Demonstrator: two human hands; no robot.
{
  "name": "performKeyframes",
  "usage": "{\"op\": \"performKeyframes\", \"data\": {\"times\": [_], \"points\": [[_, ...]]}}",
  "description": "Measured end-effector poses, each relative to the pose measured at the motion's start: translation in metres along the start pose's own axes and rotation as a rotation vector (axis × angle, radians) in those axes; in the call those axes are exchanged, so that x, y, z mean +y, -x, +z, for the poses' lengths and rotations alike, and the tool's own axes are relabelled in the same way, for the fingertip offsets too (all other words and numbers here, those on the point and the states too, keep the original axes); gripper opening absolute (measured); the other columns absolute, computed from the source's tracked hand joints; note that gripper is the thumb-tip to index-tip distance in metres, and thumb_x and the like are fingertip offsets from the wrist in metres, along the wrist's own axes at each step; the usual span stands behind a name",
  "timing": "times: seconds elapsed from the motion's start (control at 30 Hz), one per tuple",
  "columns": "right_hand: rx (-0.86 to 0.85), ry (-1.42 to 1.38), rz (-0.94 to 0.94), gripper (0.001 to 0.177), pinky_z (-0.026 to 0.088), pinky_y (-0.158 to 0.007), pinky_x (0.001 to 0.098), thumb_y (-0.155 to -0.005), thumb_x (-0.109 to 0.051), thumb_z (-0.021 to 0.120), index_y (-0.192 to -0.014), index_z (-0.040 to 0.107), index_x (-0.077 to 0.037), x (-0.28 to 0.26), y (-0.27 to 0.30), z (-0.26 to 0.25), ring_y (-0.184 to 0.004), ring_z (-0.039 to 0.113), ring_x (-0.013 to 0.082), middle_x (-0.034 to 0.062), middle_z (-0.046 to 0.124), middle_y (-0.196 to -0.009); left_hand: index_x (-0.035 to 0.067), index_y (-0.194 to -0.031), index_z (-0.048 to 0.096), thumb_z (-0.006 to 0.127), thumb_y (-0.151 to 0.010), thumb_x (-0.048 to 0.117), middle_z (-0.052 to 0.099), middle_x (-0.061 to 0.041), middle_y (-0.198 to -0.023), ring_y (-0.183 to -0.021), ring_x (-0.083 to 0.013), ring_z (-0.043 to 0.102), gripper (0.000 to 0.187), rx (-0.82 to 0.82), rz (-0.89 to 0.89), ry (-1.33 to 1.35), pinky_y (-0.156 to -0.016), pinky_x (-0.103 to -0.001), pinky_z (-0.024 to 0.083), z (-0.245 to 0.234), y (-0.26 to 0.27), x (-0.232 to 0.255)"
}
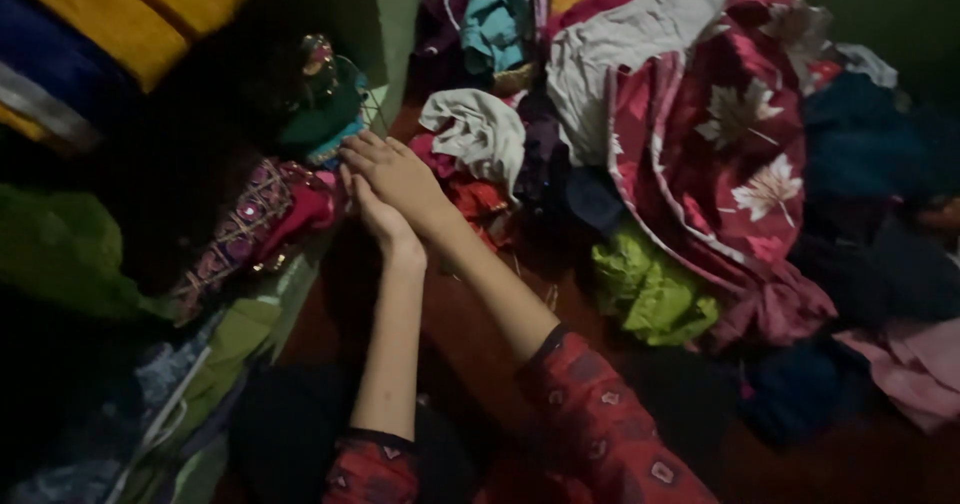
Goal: Fold various pieces of traditional clothing and organize them on a bed.
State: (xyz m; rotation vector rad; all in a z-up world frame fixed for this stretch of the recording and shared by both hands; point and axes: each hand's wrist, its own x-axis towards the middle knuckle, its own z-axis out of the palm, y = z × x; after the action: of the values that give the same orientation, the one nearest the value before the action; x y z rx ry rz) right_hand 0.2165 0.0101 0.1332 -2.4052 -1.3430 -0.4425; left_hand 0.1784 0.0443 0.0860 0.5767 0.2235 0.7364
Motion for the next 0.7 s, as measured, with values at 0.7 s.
{"op": "performKeyframes", "data": {"times": [0.7], "points": [[0.234, 0.360, 0.619, 0.057, 0.051, -0.088, 0.0476, -0.071, -0.007, 0.069, -0.125, 0.059, 0.007, 0.099, 0.233, -0.085, -0.104, 0.063, 0.0430, 0.0273, 0.065, -0.113, 0.002, -0.148, 0.051, 0.050, -0.104, 0.028, 0.040, -0.023, -0.159, -0.146, -0.0404, 0.037, 0.052, -0.884, 0.436, -1.782, -0.119, -0.051, 0.032, -0.070, 0.153, -0.010]]}}
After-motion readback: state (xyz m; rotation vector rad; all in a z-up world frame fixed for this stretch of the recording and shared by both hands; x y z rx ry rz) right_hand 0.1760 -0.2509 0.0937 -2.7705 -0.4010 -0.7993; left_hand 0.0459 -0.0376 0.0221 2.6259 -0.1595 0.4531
